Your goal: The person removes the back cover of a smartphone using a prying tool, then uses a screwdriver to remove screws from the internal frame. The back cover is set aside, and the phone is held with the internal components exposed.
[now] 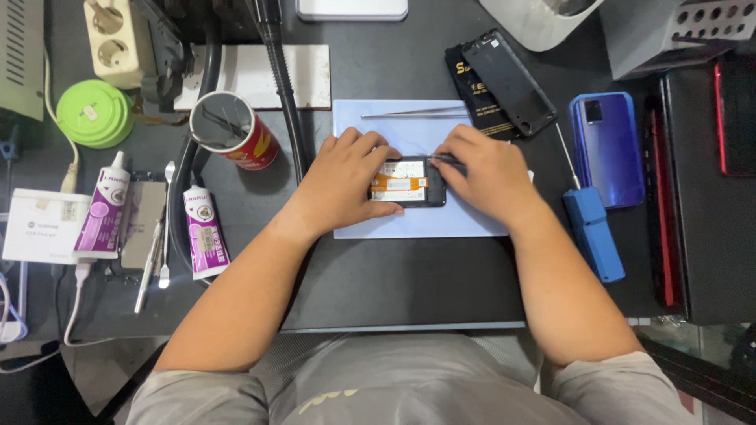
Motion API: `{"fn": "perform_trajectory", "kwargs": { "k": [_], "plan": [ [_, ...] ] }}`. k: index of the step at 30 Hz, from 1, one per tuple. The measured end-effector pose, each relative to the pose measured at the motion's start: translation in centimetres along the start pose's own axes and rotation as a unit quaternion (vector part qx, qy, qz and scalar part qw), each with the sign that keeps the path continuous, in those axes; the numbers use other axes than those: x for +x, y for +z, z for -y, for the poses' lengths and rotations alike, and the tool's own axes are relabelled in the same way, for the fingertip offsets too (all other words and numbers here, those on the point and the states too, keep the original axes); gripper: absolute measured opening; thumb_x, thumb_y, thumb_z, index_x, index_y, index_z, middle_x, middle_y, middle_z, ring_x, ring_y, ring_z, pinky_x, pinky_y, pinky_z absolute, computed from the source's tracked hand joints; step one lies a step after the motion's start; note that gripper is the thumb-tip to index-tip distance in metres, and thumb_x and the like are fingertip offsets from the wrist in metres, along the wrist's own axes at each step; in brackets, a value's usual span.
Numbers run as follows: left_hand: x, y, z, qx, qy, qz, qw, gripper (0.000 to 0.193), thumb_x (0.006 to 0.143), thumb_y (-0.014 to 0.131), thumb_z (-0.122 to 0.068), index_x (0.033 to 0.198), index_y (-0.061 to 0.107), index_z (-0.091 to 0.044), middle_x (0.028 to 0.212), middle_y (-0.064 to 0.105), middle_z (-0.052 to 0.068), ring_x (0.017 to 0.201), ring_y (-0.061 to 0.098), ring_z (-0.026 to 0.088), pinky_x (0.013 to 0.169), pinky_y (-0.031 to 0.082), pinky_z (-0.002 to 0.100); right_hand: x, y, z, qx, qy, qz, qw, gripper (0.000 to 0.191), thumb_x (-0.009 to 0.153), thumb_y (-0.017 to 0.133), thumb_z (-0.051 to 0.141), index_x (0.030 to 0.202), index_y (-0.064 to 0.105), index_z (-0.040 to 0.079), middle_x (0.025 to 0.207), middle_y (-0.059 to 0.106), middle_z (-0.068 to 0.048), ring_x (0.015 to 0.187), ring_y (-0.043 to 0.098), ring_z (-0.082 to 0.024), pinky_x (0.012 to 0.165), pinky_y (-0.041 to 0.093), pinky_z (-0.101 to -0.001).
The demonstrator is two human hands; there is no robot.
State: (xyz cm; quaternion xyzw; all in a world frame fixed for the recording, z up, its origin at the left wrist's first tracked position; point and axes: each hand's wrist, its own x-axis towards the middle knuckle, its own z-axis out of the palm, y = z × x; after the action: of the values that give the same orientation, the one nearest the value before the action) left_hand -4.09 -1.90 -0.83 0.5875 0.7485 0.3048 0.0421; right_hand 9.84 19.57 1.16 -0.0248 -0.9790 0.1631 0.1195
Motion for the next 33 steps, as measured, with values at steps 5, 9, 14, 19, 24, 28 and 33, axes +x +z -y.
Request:
{"fn": "perform_trajectory", "kwargs": {
  "k": [5, 9, 14, 19, 24, 28, 33],
  "plan": [
    [-0.1, 0.2, 0.3, -0.005, 0.005, -0.006, 1.0, 0.073, 0.061, 0.091, -0.047, 0.117, 0.067, -0.008, 0.113, 0.06, 0.006, 0.106, 0.054, 0.03, 0.088, 0.042, 0.045, -0.2, -0.5, -0.5, 0.034, 0.03, -0.013, 0.999, 0.018, 0.092, 0.076, 0.017, 0.105, 0.068, 0.008, 0.097, 0.069, -0.006, 0.083, 0.071, -0.027, 0.071, 0.055, -0.0377],
    [-0.3, 0.2, 0.5, -0.012, 0.007, -0.01, 1.0, 0.072, 0.062, 0.092, -0.048, 0.117, 0.067, -0.009, 0.113, 0.06, 0.006, 0.107, 0.054, 0.03, 0.088, 0.041, 0.045, -0.3, -1.1, -0.5, 0.112, 0.101, -0.013, 0.988, 0.023, 0.094, 0.069, 0.011, 0.114, 0.06, 0.003, 0.102, 0.067, -0.01, 0.083, 0.069, -0.026, 0.075, 0.056, -0.0359],
    [-0.5, 0.4, 0.9, -0.012, 0.013, -0.018, 1.0, 0.072, 0.062, 0.092, -0.047, 0.117, 0.066, -0.01, 0.114, 0.059, 0.006, 0.106, 0.053, 0.03, 0.088, 0.041, 0.046, -0.3, -1.2, 0.5, 0.073, 0.07, 0.042, 0.994, 0.021, 0.09, 0.071, 0.011, 0.11, 0.066, 0.005, 0.097, 0.07, -0.009, 0.085, 0.072, -0.025, 0.075, 0.056, -0.0354],
    [-0.6, 0.5, 1.1, -0.014, 0.007, -0.013, 1.0, 0.072, 0.062, 0.092, -0.047, 0.117, 0.066, -0.01, 0.114, 0.059, 0.005, 0.106, 0.053, 0.03, 0.088, 0.041, 0.046, -0.2, -1.9, 1.1, 0.028, 0.031, 0.034, 0.999, 0.018, 0.086, 0.072, 0.011, 0.103, 0.071, 0.006, 0.096, 0.071, -0.008, 0.088, 0.072, -0.026, 0.076, 0.056, -0.0357],
    [-0.5, 0.4, 1.0, -0.015, 0.011, -0.014, 1.0, 0.072, 0.062, 0.092, -0.048, 0.118, 0.066, -0.01, 0.114, 0.059, 0.006, 0.105, 0.053, 0.03, 0.087, 0.041, 0.046, -0.1, -2.3, 1.1, 0.041, 0.076, 0.052, 0.995, 0.016, 0.086, 0.07, 0.011, 0.102, 0.071, 0.007, 0.093, 0.071, -0.007, 0.082, 0.073, -0.023, 0.074, 0.057, -0.0349],
    [-0.3, 0.3, 1.1, -0.009, 0.014, -0.018, 1.0, 0.072, 0.062, 0.092, -0.048, 0.117, 0.066, -0.01, 0.114, 0.059, 0.006, 0.106, 0.053, 0.03, 0.088, 0.041, 0.047, 0.0, -2.3, 0.9, 0.015, 0.054, 0.039, 0.998, 0.017, 0.084, 0.072, 0.011, 0.101, 0.07, 0.006, 0.093, 0.071, -0.008, 0.084, 0.072, -0.024, 0.074, 0.056, -0.0353],
    [-0.4, 0.4, 1.0, -0.014, 0.011, -0.011, 1.0, 0.072, 0.062, 0.092, -0.048, 0.118, 0.066, -0.01, 0.114, 0.059, 0.006, 0.106, 0.053, 0.03, 0.088, 0.041, 0.047, -0.3, -2.1, 0.5, 0.016, 0.062, 0.034, 0.997, 0.017, 0.084, 0.07, 0.01, 0.101, 0.069, 0.007, 0.093, 0.071, -0.008, 0.084, 0.072, -0.024, 0.074, 0.056, -0.036]
  ]
}}
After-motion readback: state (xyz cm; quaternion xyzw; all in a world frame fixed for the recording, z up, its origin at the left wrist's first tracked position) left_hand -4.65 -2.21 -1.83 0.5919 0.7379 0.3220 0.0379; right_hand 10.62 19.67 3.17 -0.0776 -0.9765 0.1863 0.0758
